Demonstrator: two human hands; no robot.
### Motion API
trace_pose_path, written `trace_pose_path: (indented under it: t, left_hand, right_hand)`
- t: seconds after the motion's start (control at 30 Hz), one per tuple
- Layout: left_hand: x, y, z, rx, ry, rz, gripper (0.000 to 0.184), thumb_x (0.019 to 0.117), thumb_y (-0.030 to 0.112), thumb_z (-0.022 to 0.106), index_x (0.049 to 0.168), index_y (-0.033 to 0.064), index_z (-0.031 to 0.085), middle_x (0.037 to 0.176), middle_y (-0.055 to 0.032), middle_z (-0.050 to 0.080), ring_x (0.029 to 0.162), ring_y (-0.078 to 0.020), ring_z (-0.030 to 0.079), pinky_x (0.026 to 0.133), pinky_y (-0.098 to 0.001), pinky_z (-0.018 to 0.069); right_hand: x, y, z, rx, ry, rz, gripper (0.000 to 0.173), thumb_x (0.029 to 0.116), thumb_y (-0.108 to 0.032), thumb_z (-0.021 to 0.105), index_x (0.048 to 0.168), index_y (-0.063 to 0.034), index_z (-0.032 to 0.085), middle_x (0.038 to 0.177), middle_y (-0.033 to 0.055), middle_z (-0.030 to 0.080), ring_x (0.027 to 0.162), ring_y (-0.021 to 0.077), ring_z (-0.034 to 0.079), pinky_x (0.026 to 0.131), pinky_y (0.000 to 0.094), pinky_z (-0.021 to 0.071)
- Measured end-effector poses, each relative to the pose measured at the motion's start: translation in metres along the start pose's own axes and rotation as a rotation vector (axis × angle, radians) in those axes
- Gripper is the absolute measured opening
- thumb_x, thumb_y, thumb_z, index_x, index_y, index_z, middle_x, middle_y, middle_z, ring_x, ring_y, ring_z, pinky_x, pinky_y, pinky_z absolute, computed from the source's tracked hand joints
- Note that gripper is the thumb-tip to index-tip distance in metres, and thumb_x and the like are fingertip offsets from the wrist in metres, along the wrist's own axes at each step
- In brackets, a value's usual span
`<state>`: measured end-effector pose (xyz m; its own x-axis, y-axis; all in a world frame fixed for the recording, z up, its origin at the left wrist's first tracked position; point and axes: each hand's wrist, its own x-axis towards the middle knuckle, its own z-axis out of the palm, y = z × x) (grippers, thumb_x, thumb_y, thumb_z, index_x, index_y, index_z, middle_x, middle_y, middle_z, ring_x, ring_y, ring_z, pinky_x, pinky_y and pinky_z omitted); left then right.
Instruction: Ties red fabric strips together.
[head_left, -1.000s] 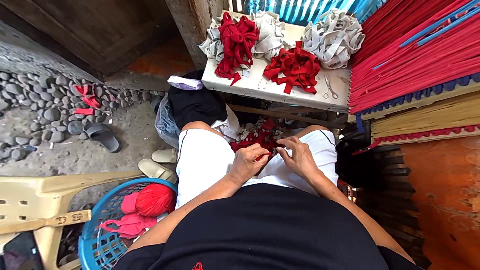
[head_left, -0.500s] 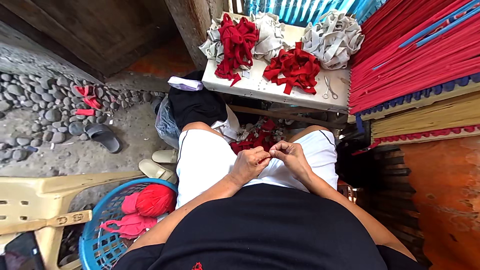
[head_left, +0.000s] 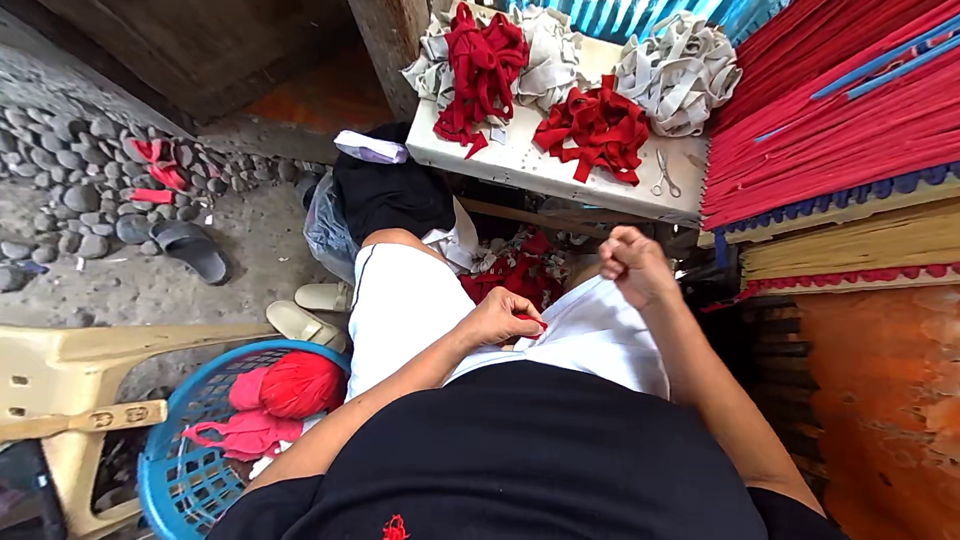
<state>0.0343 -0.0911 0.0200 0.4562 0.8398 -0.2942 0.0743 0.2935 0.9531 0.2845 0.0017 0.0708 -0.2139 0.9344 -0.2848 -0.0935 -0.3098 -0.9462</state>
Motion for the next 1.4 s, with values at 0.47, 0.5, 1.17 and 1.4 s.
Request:
trace_pose_path:
  t: [0.47, 0.5, 1.17, 1.4]
  left_hand:
    - [-0.005, 0.011, -0.001, 0.011, -0.091, -0.092, 0.012, 0.0868, 0.0, 0.075, 0.076, 0.0029, 0.071, 0.061, -0.0012, 0.064, 0.051, -0.0037, 0.055, 0.049, -0.02, 0.0449]
    - [-0.005, 0.011, -0.002, -0.001, -0.096, -0.092, 0.012, 0.0867, 0.0, 0.074, 0.075, 0.0029, 0.071, 0.061, -0.001, 0.064, 0.051, -0.0035, 0.055, 0.049, -0.0198, 0.0448]
    - [-0.009, 0.014, 0.003, -0.302, 0.212, -0.1, 0.012, 0.0969, 0.005, 0.066, 0.086, 0.0031, 0.072, 0.06, -0.0002, 0.056, 0.042, -0.0016, 0.035, 0.039, -0.0163, 0.0275]
    - [-0.008, 0.013, 0.003, -0.27, 0.206, -0.076, 0.012, 0.097, 0.005, 0.066, 0.086, 0.0028, 0.072, 0.06, -0.0001, 0.055, 0.042, -0.002, 0.035, 0.039, -0.0169, 0.0277]
  right_hand:
    - [0.002, -0.081, -0.111, -0.284, 0.149, -0.493, 0.016, 0.1023, -0.004, 0.052, 0.105, -0.0143, 0.064, 0.078, -0.0106, 0.066, 0.053, -0.0022, 0.05, 0.048, 0.0133, 0.0407]
    - [0.004, -0.081, -0.112, -0.291, 0.159, -0.494, 0.016, 0.102, -0.004, 0.053, 0.105, -0.0148, 0.064, 0.078, -0.0108, 0.067, 0.053, -0.0024, 0.05, 0.047, 0.0132, 0.0401]
    - [-0.059, 0.054, 0.051, -0.464, -0.21, -0.065, 0.006, 0.095, -0.003, 0.068, 0.095, -0.0003, 0.073, 0.077, 0.0034, 0.068, 0.056, 0.0064, 0.055, 0.053, 0.0229, 0.0475]
    - [-0.061, 0.056, 0.052, -0.433, -0.179, -0.006, 0.007, 0.0957, -0.004, 0.068, 0.095, 0.0005, 0.073, 0.075, 0.0042, 0.068, 0.054, 0.0068, 0.055, 0.051, 0.0221, 0.0464]
